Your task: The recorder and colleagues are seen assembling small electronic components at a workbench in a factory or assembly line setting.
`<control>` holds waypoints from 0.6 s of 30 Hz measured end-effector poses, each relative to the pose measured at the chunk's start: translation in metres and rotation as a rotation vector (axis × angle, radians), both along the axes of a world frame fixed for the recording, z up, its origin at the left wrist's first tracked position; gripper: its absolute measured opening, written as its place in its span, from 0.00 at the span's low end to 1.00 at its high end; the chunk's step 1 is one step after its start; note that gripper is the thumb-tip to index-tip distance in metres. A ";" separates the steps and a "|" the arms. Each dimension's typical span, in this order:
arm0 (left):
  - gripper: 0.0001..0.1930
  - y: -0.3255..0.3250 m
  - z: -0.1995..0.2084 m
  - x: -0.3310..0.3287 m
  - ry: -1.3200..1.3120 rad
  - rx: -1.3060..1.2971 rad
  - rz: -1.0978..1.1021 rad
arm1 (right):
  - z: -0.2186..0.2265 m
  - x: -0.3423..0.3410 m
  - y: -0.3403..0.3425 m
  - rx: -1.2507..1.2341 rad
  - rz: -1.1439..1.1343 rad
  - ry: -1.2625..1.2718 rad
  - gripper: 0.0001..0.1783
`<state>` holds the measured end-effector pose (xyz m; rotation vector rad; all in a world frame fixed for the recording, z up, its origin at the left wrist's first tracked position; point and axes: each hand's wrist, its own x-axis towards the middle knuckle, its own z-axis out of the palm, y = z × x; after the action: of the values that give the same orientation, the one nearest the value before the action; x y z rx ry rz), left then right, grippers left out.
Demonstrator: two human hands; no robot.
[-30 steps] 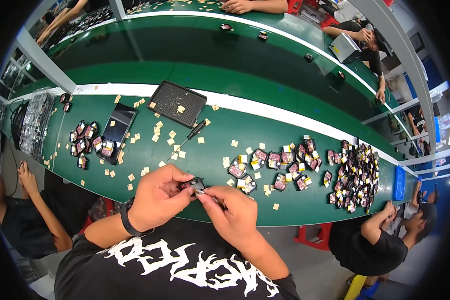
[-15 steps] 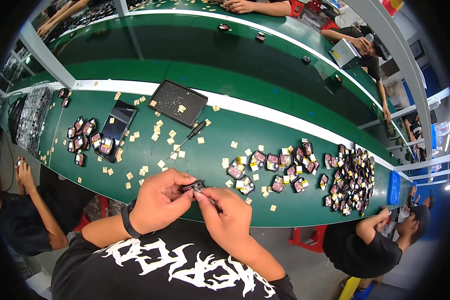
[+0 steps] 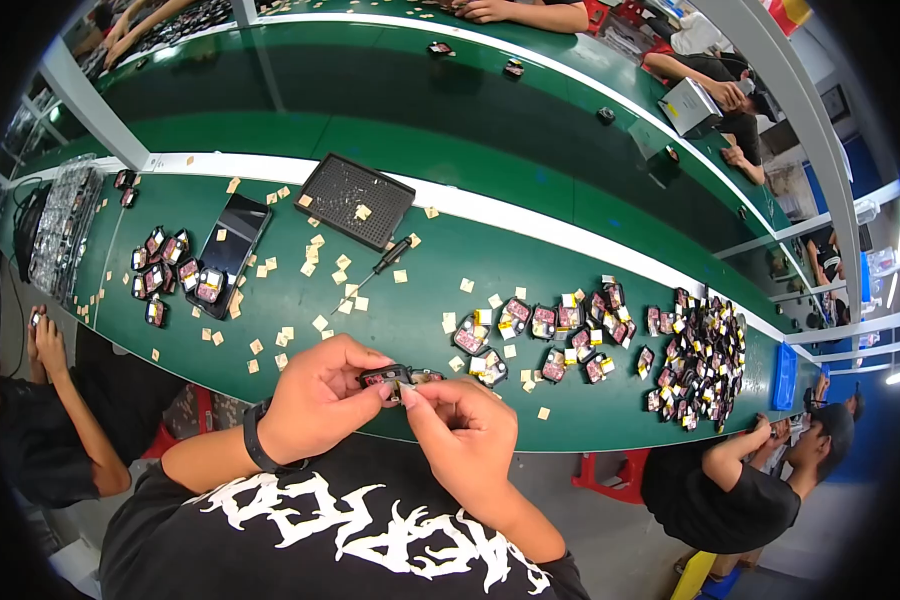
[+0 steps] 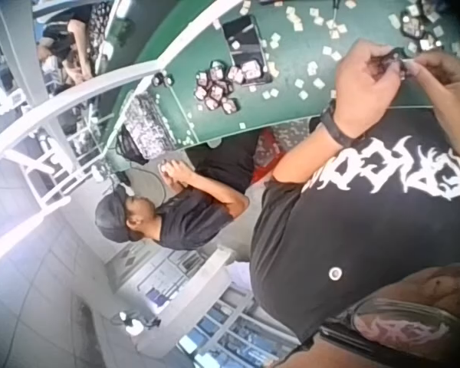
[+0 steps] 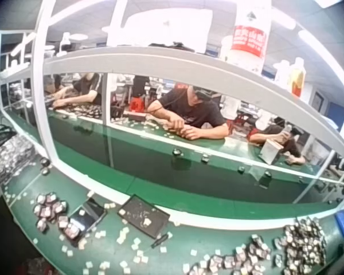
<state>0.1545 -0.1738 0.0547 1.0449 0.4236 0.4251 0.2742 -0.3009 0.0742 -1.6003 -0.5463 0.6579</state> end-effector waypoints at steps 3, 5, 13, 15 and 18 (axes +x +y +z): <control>0.10 0.002 -0.001 0.001 0.033 -0.042 -0.039 | 0.002 -0.001 -0.002 -0.055 0.011 0.036 0.04; 0.09 0.001 -0.002 0.002 0.068 -0.032 -0.034 | 0.002 -0.002 -0.002 -0.056 0.006 0.050 0.04; 0.10 -0.002 -0.008 0.004 0.030 -0.044 -0.037 | -0.003 0.000 -0.001 -0.034 0.085 -0.349 0.05; 0.11 -0.003 -0.007 0.003 -0.020 -0.046 -0.046 | -0.004 0.002 -0.001 0.030 0.091 -0.523 0.06; 0.11 -0.004 -0.006 0.002 -0.055 -0.054 -0.069 | -0.004 0.002 -0.002 -0.017 0.103 -0.418 0.06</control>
<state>0.1561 -0.1774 0.0489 0.9900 0.3471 0.3783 0.2762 -0.3026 0.0703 -1.7435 -0.9368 0.4017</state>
